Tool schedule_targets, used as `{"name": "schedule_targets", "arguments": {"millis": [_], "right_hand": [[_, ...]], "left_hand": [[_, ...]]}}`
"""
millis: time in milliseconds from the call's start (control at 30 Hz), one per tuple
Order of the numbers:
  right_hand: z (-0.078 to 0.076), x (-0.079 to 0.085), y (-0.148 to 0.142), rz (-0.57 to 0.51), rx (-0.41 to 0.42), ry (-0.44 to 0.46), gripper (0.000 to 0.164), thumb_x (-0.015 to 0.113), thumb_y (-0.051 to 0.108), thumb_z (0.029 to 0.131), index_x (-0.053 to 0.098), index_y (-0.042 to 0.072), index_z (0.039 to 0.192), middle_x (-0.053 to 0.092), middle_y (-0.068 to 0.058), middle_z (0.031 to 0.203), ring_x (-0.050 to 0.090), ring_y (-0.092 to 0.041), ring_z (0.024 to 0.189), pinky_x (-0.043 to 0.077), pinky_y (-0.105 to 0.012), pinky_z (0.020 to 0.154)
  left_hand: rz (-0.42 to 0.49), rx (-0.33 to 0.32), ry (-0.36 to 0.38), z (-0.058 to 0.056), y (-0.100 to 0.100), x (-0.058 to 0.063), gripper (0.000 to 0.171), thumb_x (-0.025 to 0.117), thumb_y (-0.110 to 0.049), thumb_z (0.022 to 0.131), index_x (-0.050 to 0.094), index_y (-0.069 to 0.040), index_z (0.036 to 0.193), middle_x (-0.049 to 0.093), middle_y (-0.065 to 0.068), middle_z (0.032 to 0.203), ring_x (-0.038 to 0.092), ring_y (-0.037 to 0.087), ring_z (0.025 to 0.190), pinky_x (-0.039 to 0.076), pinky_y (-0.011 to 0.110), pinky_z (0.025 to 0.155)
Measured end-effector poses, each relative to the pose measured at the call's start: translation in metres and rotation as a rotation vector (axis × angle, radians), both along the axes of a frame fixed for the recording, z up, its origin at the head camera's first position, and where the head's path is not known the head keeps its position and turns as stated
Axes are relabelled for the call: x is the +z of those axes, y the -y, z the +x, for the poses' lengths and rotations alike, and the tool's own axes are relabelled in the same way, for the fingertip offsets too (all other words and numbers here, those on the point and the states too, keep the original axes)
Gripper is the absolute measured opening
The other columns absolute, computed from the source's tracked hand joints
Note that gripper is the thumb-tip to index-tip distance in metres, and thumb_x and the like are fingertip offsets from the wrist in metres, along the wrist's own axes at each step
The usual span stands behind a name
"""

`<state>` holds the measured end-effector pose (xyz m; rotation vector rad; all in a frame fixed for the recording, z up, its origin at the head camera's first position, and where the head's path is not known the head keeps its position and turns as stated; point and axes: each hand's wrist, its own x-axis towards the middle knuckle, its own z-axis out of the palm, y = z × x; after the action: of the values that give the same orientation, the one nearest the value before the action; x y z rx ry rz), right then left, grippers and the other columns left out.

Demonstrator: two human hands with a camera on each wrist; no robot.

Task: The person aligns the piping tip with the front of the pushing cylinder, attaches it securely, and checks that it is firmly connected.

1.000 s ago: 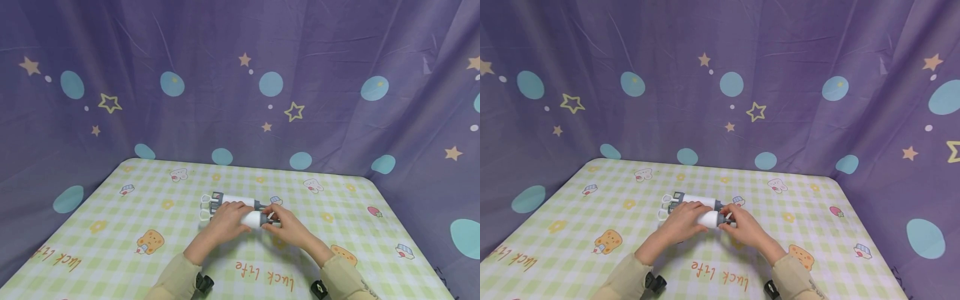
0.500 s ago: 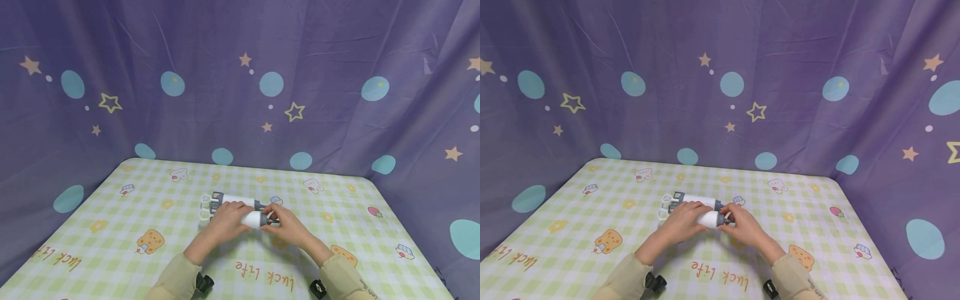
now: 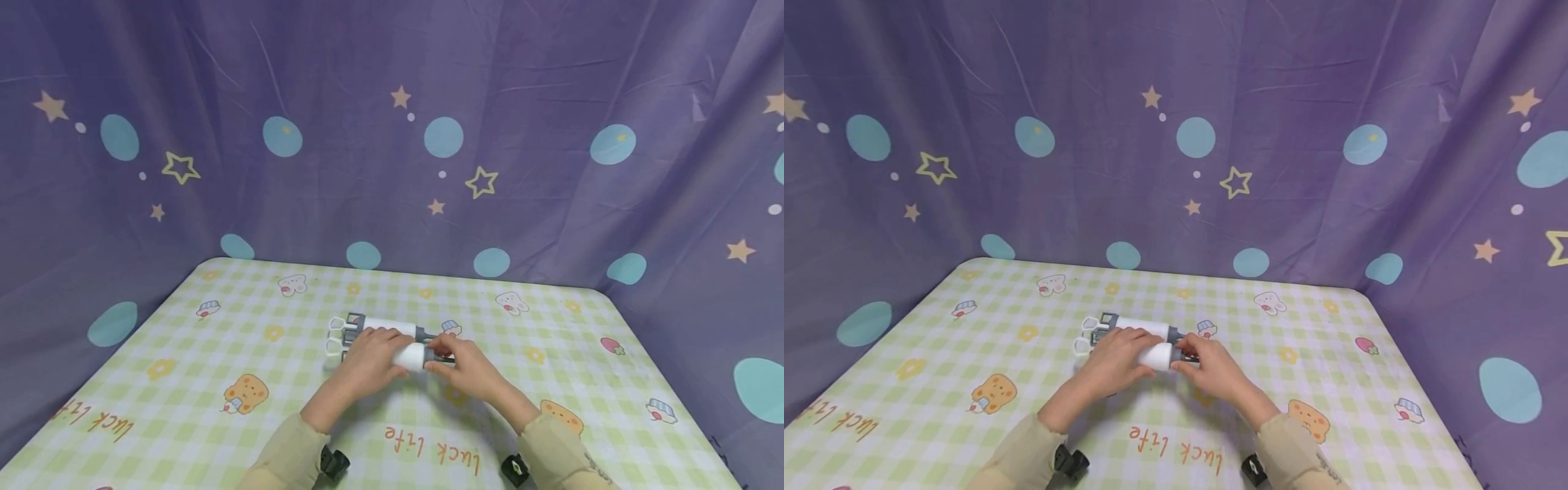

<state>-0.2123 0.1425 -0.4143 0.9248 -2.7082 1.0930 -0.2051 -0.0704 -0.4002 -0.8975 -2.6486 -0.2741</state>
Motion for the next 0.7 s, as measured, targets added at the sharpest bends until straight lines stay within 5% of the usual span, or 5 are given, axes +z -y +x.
{"name": "schedule_targets", "arguments": {"millis": [333,700], "right_hand": [[-0.0033,0.0050,0.0033,-0.025,-0.081,0.072,0.024,0.067,0.028,0.081,0.063,0.014,0.100,0.067,0.002,0.093,0.062,-0.010,0.082,0.049,-0.026,0.075],[-0.0053,0.0002,0.0037,0.043,-0.024,0.178,0.028,0.066,0.029,0.082,0.063,0.011,0.104,0.065,0.003,0.091,0.059,-0.008,0.082,0.048,-0.028,0.073]], "left_hand": [[0.021,0.017,-0.068,-0.0007,-0.0017,-0.0028,0.052,0.077,-0.034,0.068,0.061,-0.018,0.115,0.064,-0.003,0.107,0.060,0.016,0.095,0.044,0.035,0.081],[-0.012,-0.002,0.026,-0.0018,-0.0010,-0.0046,0.050,0.078,-0.035,0.065,0.063,-0.019,0.110,0.065,-0.003,0.103,0.059,0.015,0.087,0.043,0.033,0.076]]}}
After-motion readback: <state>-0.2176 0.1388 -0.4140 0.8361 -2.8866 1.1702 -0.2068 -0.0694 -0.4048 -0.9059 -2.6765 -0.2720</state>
